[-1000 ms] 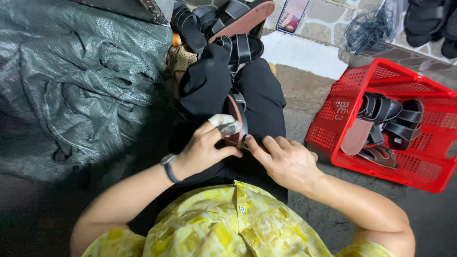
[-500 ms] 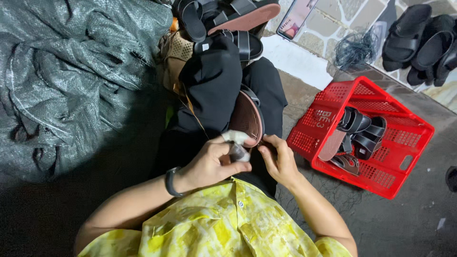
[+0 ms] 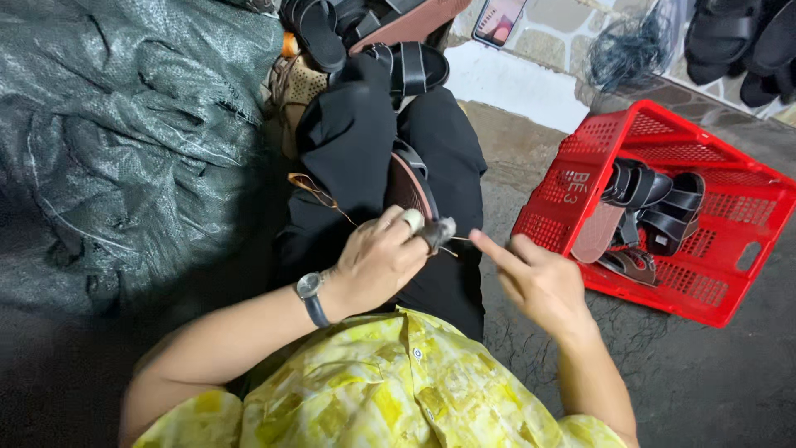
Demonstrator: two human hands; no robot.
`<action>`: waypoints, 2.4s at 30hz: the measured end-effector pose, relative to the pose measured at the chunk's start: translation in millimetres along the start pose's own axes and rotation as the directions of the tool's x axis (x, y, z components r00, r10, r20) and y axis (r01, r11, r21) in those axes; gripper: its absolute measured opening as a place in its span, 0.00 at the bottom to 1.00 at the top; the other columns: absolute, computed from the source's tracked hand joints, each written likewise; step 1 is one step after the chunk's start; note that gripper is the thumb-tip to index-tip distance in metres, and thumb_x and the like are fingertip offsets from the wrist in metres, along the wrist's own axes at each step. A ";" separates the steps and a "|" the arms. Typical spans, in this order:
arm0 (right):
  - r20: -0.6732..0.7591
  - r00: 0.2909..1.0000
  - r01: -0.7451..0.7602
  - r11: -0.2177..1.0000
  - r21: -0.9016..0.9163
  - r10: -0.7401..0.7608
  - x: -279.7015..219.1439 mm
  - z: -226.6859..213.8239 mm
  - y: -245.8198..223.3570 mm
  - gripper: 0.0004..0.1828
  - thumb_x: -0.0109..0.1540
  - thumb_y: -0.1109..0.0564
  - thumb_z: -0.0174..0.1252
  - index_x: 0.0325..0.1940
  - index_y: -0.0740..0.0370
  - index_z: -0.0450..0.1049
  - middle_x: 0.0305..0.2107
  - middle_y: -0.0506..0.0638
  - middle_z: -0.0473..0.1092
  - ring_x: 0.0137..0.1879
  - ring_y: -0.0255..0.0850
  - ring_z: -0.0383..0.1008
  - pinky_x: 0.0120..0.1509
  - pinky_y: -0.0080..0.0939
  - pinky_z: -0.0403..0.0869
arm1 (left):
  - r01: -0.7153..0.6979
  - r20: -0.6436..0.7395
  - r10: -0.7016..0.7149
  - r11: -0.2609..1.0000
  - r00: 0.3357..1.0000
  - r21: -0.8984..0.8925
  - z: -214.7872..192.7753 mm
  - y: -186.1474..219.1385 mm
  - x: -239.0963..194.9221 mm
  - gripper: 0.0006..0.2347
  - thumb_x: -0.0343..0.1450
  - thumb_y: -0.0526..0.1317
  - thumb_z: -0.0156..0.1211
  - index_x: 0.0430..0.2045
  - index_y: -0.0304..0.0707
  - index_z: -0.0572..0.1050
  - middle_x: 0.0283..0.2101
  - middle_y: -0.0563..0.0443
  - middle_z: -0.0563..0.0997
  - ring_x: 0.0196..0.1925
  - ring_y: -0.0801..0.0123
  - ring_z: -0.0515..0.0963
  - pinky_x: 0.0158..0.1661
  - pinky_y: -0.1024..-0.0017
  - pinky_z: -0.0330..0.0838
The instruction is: The person sits and sews a black sandal held on their lap using a needle and thread. They repeatedly pull the thread through the sole and strap to secure them together. A red basket containing other sandals is visible nearby.
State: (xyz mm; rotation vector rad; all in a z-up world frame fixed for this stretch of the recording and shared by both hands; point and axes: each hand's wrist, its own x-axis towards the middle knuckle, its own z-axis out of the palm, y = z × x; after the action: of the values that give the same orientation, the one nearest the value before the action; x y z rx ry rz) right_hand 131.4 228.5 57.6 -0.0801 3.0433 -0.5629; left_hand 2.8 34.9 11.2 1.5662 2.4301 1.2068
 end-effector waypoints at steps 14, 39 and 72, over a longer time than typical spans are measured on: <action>-0.432 0.885 0.258 0.956 0.138 -0.177 15.5 45.0 11.3 0.09 0.58 0.60 0.57 0.42 0.59 0.76 0.28 0.50 0.71 0.26 0.44 0.71 0.30 0.39 0.72 | -0.336 -0.226 0.364 0.930 0.904 0.151 16.3 -1.3 -12.6 0.12 0.70 0.32 0.53 0.12 0.40 0.65 0.23 0.48 0.66 0.26 0.56 0.70 0.23 0.68 0.61; -0.438 0.834 0.335 0.939 -0.081 -0.336 30.5 31.6 -1.3 0.09 0.60 0.61 0.50 0.38 0.59 0.77 0.27 0.53 0.69 0.24 0.42 0.69 0.27 0.36 0.68 | -0.438 -0.166 0.467 0.880 0.869 0.182 -18.7 -3.2 -6.4 0.13 0.69 0.29 0.49 0.10 0.39 0.64 0.24 0.44 0.67 0.25 0.55 0.69 0.22 0.68 0.59; -0.255 0.963 0.191 0.439 0.878 0.090 56.5 64.3 2.8 0.05 0.55 0.65 0.59 0.23 0.63 0.74 0.15 0.50 0.65 0.19 0.37 0.61 0.23 0.33 0.62 | 0.467 0.378 -0.279 0.609 0.883 -0.641 -59.0 -12.9 3.8 0.12 0.72 0.38 0.49 0.22 0.27 0.77 0.34 0.31 0.79 0.40 0.42 0.81 0.40 0.57 0.74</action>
State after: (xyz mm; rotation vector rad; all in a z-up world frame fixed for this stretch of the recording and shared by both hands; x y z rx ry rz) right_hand 78.5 204.9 -5.4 -0.0508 2.4562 -2.2762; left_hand -32.2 0.2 46.3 0.8370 1.6497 1.4935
